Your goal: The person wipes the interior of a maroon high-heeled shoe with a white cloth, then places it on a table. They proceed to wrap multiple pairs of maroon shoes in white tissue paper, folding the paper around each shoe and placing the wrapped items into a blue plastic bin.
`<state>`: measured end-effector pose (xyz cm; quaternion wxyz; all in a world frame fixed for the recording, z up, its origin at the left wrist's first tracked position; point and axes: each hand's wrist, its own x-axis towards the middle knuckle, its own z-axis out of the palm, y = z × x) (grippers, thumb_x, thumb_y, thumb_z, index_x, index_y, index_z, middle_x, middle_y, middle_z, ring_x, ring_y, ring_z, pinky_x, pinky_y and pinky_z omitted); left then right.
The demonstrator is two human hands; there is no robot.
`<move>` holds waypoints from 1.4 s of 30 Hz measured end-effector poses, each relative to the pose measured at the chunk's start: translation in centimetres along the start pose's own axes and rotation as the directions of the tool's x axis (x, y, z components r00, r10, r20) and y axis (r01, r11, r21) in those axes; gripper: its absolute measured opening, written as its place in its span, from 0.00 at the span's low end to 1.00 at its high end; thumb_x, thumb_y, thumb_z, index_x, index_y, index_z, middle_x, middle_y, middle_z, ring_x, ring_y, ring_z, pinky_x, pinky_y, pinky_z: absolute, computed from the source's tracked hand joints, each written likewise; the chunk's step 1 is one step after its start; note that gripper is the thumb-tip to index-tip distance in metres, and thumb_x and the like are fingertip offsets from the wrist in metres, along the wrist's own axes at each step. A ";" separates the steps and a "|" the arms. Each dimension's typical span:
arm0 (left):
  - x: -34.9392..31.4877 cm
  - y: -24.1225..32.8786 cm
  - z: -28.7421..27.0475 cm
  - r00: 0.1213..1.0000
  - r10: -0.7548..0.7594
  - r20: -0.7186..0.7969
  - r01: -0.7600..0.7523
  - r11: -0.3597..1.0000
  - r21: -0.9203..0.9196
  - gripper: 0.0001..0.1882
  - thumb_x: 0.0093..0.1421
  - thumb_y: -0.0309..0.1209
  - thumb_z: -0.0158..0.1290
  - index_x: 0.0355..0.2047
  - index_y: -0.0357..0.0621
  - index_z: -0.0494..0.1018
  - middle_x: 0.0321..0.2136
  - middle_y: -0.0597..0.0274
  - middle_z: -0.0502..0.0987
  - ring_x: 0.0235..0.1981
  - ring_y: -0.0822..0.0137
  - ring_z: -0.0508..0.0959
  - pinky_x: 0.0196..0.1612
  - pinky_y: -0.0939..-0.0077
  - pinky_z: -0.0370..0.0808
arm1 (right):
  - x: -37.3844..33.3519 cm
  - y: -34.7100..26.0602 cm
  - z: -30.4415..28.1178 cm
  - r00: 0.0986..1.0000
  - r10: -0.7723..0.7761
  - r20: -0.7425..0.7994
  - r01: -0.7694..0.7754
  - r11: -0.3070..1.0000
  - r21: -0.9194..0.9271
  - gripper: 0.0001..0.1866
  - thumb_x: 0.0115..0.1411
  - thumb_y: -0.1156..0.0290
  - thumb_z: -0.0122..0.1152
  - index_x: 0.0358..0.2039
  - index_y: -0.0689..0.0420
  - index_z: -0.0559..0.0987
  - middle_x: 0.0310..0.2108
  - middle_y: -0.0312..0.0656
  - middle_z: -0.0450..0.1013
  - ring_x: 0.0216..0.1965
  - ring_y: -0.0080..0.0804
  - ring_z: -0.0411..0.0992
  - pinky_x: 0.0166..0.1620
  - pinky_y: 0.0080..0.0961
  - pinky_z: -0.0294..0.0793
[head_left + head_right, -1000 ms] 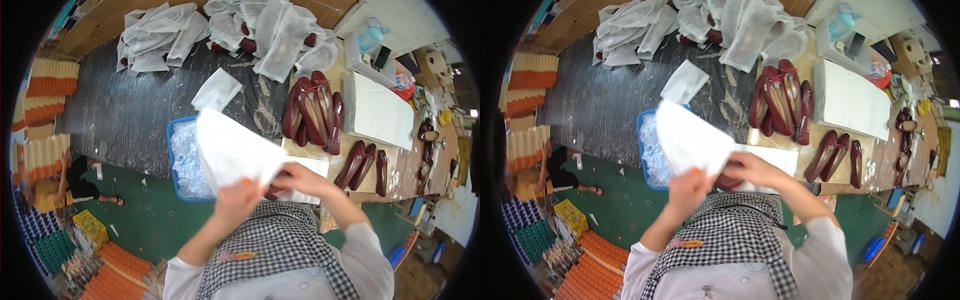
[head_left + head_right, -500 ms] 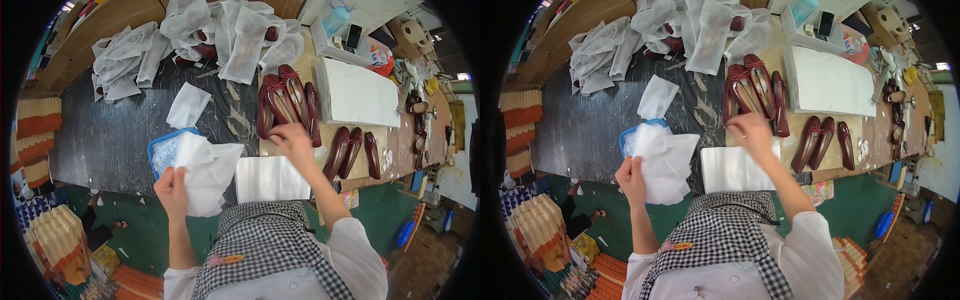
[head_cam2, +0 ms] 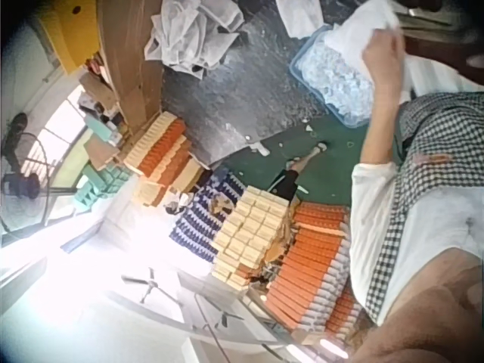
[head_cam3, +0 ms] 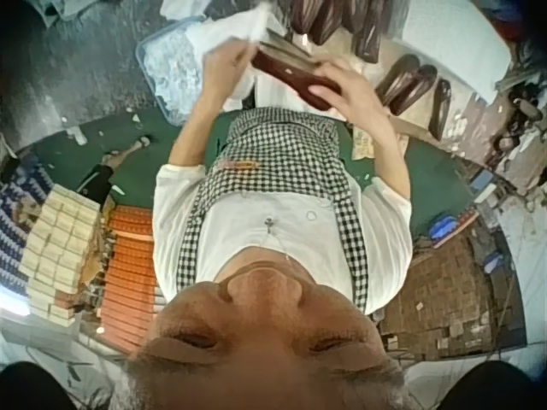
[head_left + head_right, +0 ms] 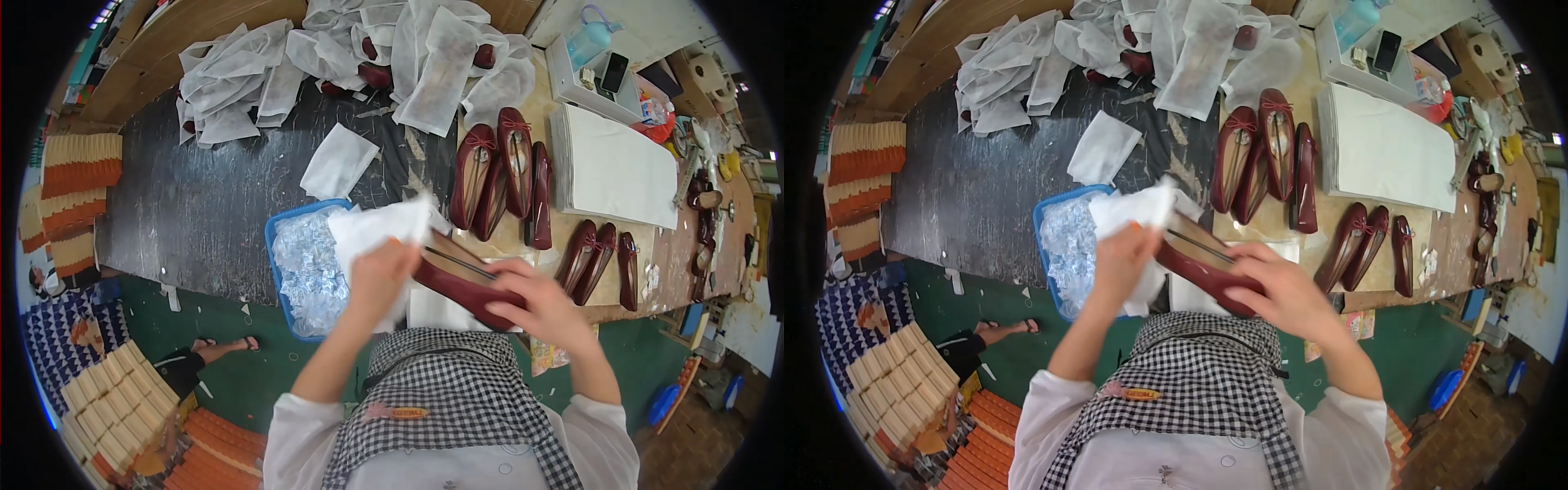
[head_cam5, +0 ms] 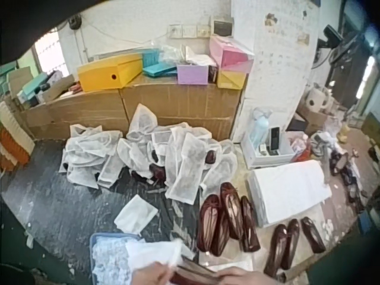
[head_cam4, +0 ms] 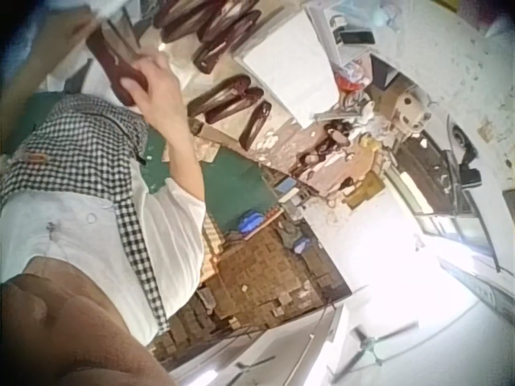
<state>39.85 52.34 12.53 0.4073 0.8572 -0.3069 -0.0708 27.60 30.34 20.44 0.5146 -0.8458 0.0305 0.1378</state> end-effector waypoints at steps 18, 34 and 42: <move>-0.1 -2.8 -5.5 0.858 -0.484 -0.171 0.388 0.830 -0.402 0.13 0.57 0.24 0.52 0.17 0.33 0.65 0.15 0.73 0.61 0.20 0.82 0.56 0.21 0.81 0.53 | 10.0 13.9 0.9 0.745 -0.277 -0.607 -0.057 0.880 -0.471 0.14 0.48 0.65 0.64 0.37 0.54 0.79 0.42 0.44 0.73 0.43 0.44 0.69 0.47 0.39 0.67; 0.6 -0.2 0.4 0.866 -0.499 0.043 0.454 0.746 -0.487 0.11 0.60 0.29 0.51 0.24 0.33 0.72 0.16 0.77 0.62 0.19 0.84 0.57 0.20 0.84 0.54 | 8.7 5.6 7.4 0.877 0.042 -0.480 0.048 0.984 0.174 0.15 0.50 0.70 0.63 0.39 0.60 0.76 0.40 0.45 0.72 0.44 0.42 0.68 0.46 0.32 0.68; 0.0 -1.8 -3.7 0.894 -0.431 -0.123 0.342 0.833 -0.435 0.09 0.60 0.27 0.50 0.25 0.33 0.73 0.16 0.72 0.68 0.19 0.82 0.63 0.21 0.83 0.59 | 8.4 8.8 5.9 0.785 -0.317 -0.532 0.079 0.903 -0.422 0.14 0.48 0.68 0.65 0.36 0.55 0.77 0.31 0.43 0.74 0.41 0.42 0.71 0.40 0.34 0.71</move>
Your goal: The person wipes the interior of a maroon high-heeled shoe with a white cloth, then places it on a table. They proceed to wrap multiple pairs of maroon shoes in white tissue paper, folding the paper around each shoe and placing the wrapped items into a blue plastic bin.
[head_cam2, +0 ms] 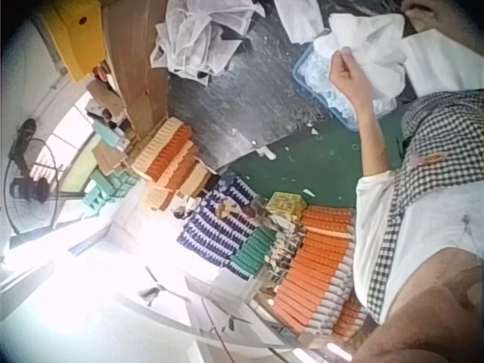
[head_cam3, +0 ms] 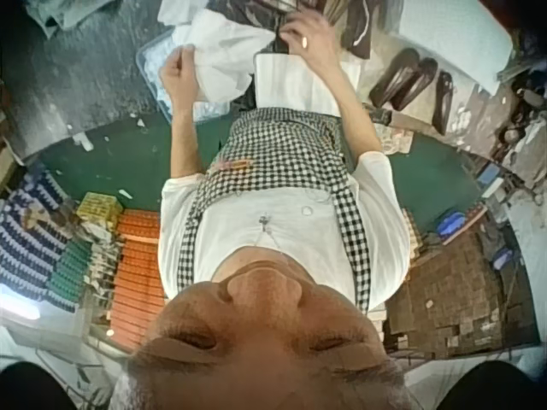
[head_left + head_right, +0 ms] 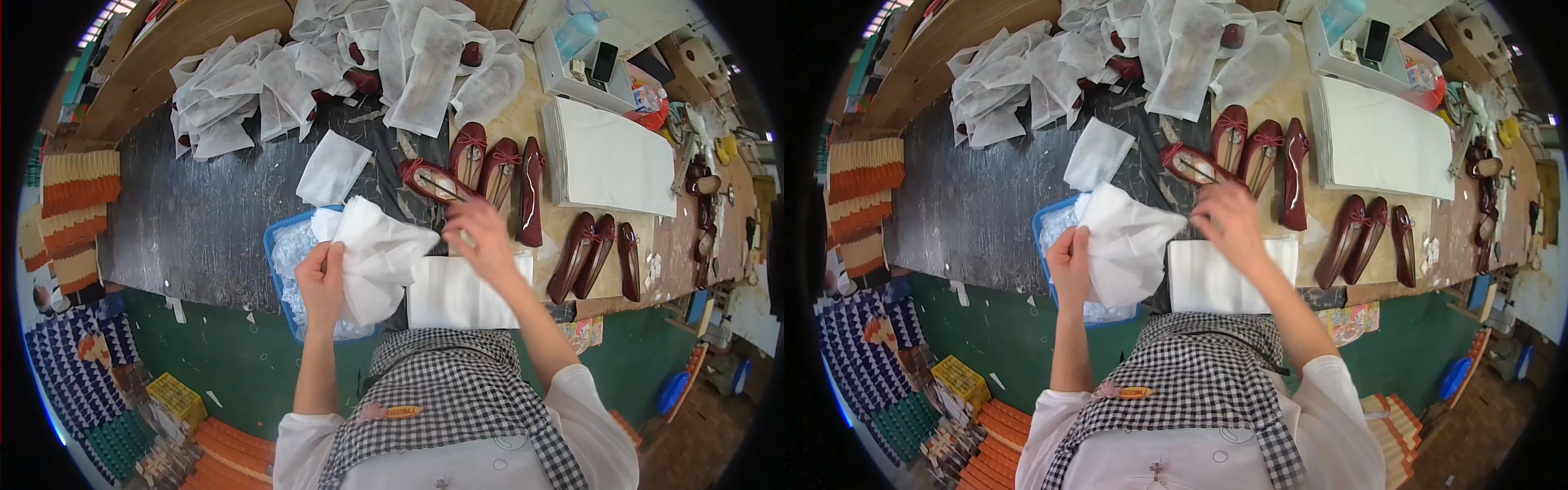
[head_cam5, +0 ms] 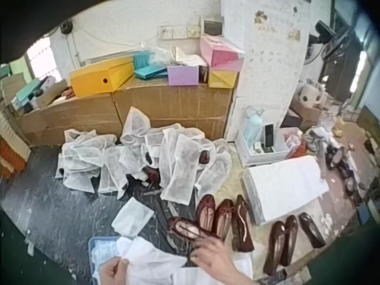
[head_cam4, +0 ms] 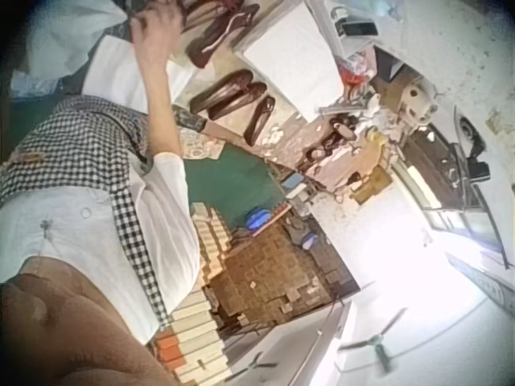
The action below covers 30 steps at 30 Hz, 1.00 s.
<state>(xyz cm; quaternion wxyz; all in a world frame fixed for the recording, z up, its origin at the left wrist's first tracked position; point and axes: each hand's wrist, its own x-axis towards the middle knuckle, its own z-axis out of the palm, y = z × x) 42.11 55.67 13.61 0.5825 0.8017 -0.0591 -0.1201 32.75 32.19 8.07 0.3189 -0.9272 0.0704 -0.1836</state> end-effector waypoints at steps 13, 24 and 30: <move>3.2 -1.6 2.9 0.919 0.290 0.266 -0.389 0.775 0.499 0.08 0.58 0.32 0.50 0.30 0.42 0.74 0.24 0.54 0.72 0.25 0.52 0.75 0.28 0.62 0.71 | -1.9 -4.6 -17.0 0.828 0.264 0.495 -0.365 0.924 0.117 0.24 0.48 0.74 0.64 0.49 0.56 0.75 0.40 0.48 0.76 0.42 0.39 0.75 0.46 0.29 0.73; -0.2 5.6 -0.4 0.983 0.181 0.033 -0.183 0.962 0.201 0.09 0.56 0.23 0.53 0.20 0.33 0.71 0.14 0.72 0.68 0.19 0.84 0.63 0.21 0.85 0.59 | 4.4 -6.6 1.7 0.902 0.278 0.329 -0.277 -0.212 0.937 0.32 0.62 0.70 0.52 0.63 0.54 0.51 0.54 0.42 0.64 0.49 0.31 0.68 0.51 0.33 0.71; -2.3 2.1 2.3 0.995 -0.090 0.048 0.091 0.995 -0.037 0.12 0.58 0.24 0.52 0.18 0.32 0.68 0.15 0.75 0.64 0.20 0.84 0.60 0.22 0.86 0.56 | 0.4 -7.5 -1.5 0.860 0.191 0.473 -0.496 0.528 0.689 0.09 0.57 0.70 0.58 0.29 0.64 0.78 0.23 0.39 0.76 0.30 0.21 0.74 0.36 0.19 0.72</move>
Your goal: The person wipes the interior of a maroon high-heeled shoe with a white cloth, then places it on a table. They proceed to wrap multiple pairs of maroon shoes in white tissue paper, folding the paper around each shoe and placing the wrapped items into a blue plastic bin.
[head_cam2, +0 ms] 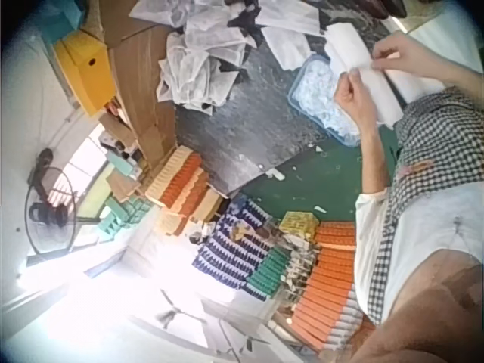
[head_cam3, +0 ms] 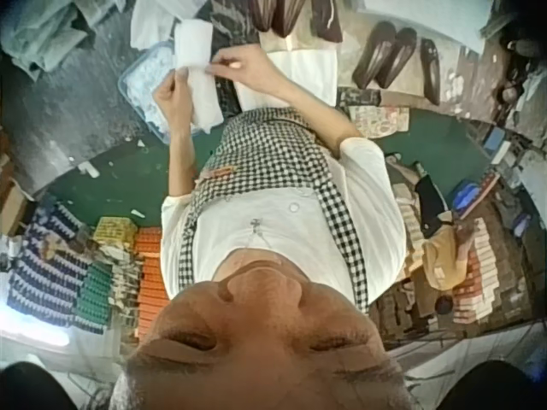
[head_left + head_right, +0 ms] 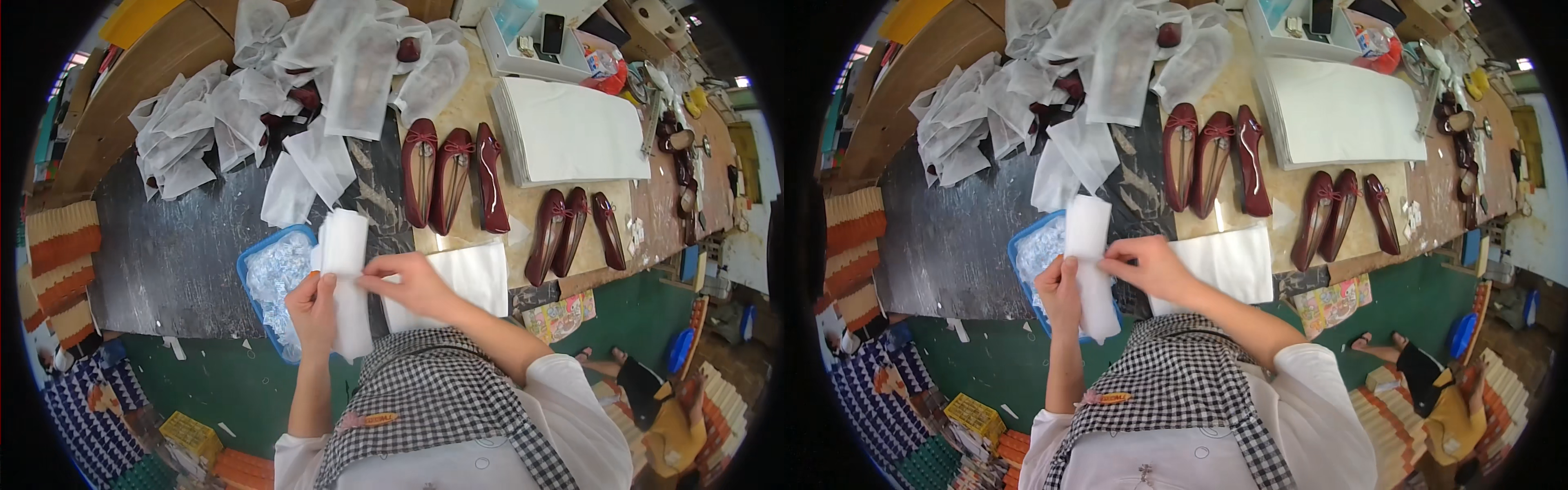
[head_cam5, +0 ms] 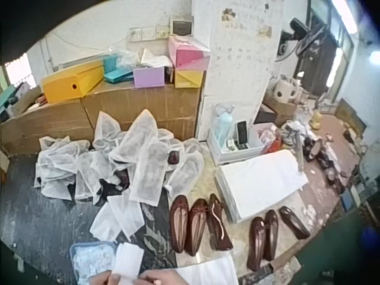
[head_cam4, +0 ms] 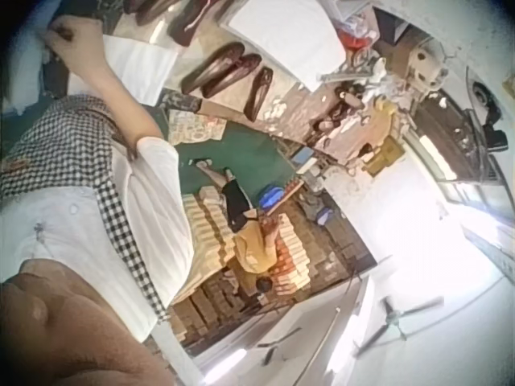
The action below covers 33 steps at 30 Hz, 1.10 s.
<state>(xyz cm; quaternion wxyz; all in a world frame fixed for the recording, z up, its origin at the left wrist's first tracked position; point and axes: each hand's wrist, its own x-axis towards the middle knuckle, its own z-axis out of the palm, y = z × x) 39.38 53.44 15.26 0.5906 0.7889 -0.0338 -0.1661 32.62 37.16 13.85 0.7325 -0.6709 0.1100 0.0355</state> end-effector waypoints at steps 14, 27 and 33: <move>-1.1 -3.7 5.5 0.970 -0.168 0.177 0.194 0.970 -0.147 0.11 0.58 0.29 0.54 0.19 0.38 0.74 0.14 0.78 0.63 0.19 0.85 0.58 0.20 0.85 0.54 | -3.2 2.8 -2.2 0.984 0.121 -0.127 -0.101 0.983 0.155 0.06 0.57 0.74 0.58 0.32 0.64 0.76 0.29 0.37 0.76 0.35 0.22 0.73 0.39 0.20 0.71; 0.4 0.8 4.2 0.944 0.268 0.190 -0.319 0.888 0.332 0.09 0.55 0.26 0.57 0.22 0.33 0.73 0.13 0.62 0.63 0.15 0.73 0.60 0.19 0.76 0.56 | -3.2 18.8 -17.5 0.767 0.134 -0.628 -0.136 0.990 0.046 0.22 0.53 0.64 0.66 0.43 0.65 0.73 0.34 0.43 0.74 0.35 0.29 0.72 0.42 0.22 0.70; 4.4 -2.7 2.4 0.899 0.397 0.182 -0.428 0.714 0.554 0.08 0.56 0.29 0.54 0.25 0.36 0.74 0.17 0.55 0.68 0.16 0.58 0.69 0.21 0.68 0.63 | -10.9 2.3 -11.1 0.941 -0.169 -0.294 -0.072 0.747 -0.661 0.15 0.52 0.75 0.60 0.41 0.62 0.74 0.48 0.49 0.66 0.47 0.46 0.66 0.49 0.31 0.66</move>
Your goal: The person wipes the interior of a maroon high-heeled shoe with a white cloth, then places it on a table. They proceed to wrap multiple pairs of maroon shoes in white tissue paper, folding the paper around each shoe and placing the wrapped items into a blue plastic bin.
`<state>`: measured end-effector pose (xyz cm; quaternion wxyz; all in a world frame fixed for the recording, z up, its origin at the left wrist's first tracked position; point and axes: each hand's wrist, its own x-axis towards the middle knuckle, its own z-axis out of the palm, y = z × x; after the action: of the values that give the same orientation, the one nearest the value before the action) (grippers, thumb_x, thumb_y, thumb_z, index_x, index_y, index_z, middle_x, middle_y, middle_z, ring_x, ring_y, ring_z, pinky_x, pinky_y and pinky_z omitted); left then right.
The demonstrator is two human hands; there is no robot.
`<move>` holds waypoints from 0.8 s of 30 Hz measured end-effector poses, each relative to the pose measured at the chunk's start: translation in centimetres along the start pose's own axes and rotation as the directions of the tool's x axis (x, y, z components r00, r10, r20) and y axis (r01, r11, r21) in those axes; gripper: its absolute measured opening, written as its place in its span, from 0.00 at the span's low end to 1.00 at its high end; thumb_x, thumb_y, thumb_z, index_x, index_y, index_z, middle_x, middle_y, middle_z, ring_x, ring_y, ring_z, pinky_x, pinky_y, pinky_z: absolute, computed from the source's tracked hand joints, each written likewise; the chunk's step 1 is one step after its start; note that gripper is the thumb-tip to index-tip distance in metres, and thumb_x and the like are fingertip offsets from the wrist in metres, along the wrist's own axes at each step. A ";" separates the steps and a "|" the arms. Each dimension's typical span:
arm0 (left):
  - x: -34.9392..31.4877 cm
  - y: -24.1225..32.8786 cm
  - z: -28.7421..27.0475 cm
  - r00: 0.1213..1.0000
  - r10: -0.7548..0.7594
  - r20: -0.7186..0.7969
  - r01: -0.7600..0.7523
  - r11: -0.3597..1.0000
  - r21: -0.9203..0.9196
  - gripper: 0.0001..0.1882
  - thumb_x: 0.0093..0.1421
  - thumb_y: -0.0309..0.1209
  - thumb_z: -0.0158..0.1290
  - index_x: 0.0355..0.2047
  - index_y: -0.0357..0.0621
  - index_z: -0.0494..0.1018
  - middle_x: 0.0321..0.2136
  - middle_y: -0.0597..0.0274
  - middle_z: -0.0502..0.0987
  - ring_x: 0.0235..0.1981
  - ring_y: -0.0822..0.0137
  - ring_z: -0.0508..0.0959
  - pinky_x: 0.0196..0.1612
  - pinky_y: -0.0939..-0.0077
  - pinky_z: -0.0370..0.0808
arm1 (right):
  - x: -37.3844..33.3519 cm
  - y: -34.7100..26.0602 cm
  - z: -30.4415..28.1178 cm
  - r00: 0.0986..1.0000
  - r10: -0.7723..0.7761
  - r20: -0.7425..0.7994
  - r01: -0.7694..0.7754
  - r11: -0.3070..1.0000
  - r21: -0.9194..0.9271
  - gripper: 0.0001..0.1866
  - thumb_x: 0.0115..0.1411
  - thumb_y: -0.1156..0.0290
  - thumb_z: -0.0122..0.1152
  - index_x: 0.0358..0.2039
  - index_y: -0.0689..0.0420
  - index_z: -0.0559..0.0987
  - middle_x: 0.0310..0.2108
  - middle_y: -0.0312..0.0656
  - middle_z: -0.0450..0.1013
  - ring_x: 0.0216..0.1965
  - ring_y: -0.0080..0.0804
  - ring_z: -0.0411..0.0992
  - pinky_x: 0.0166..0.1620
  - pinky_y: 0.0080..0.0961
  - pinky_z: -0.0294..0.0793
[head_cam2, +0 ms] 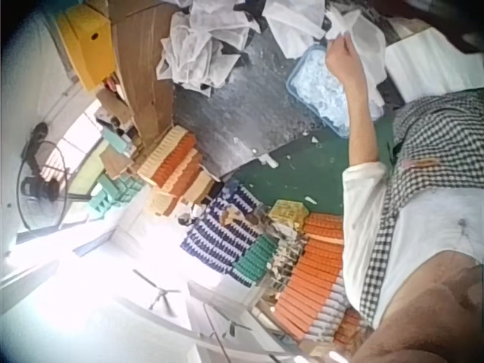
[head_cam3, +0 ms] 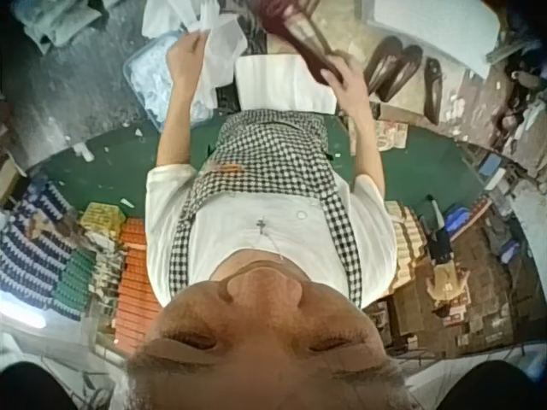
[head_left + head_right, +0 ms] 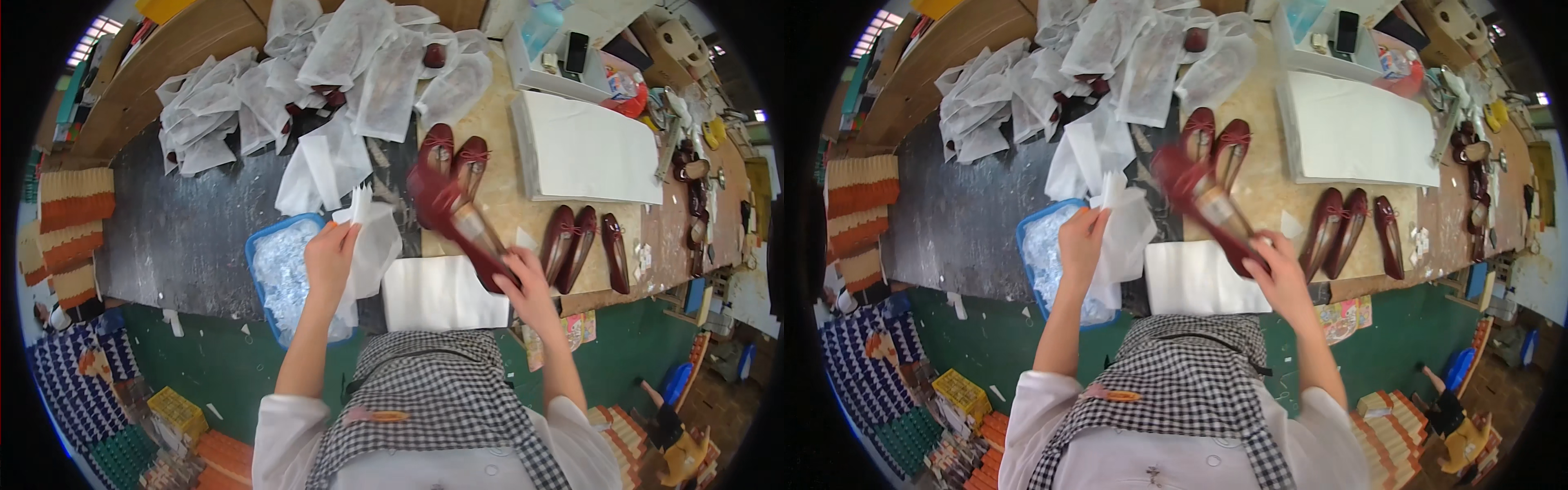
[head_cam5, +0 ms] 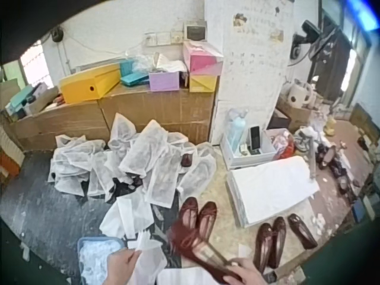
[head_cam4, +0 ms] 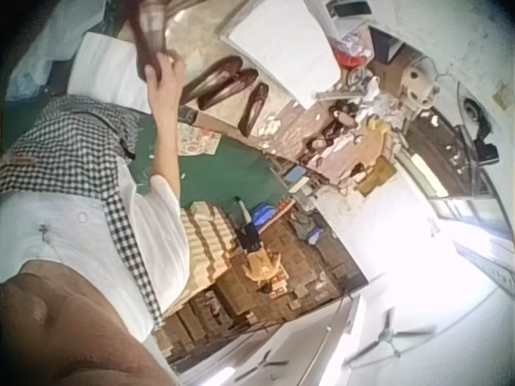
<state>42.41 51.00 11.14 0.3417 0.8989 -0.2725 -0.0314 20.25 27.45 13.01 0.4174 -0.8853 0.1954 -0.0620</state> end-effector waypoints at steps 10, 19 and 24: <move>-4.0 4.9 -4.1 0.995 0.023 -0.093 -0.049 0.957 -0.287 0.05 0.53 0.25 0.53 0.21 0.37 0.73 0.16 0.62 0.70 0.17 0.70 0.71 0.21 0.78 0.66 | 10.4 -6.8 9.8 0.966 0.070 0.250 -0.257 0.385 0.887 0.19 0.61 0.68 0.53 0.52 0.58 0.69 0.46 0.38 0.70 0.41 0.24 0.70 0.44 0.20 0.70; -3.4 1.0 -2.8 0.867 -0.496 0.048 0.421 0.676 -0.605 0.13 0.59 0.27 0.52 0.20 0.33 0.68 0.16 0.74 0.62 0.19 0.83 0.56 0.21 0.82 0.53 | 6.1 -5.4 10.6 0.955 0.073 0.286 -0.255 0.691 0.677 0.06 0.59 0.74 0.55 0.29 0.63 0.74 0.25 0.36 0.73 0.31 0.22 0.74 0.38 0.20 0.73; -3.6 0.5 -2.0 0.947 -0.313 -0.064 0.257 0.864 -0.433 0.08 0.57 0.24 0.54 0.23 0.31 0.72 0.15 0.70 0.63 0.17 0.80 0.58 0.19 0.81 0.54 | 4.5 5.8 11.2 0.947 0.287 -0.146 -0.234 0.925 0.300 0.13 0.55 0.72 0.58 0.41 0.61 0.73 0.37 0.46 0.74 0.37 0.31 0.73 0.41 0.25 0.72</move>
<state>39.60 53.72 12.51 0.5352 0.8350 -0.1002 -0.0797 25.70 30.29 1.14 0.5222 -0.7737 0.3395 -0.1158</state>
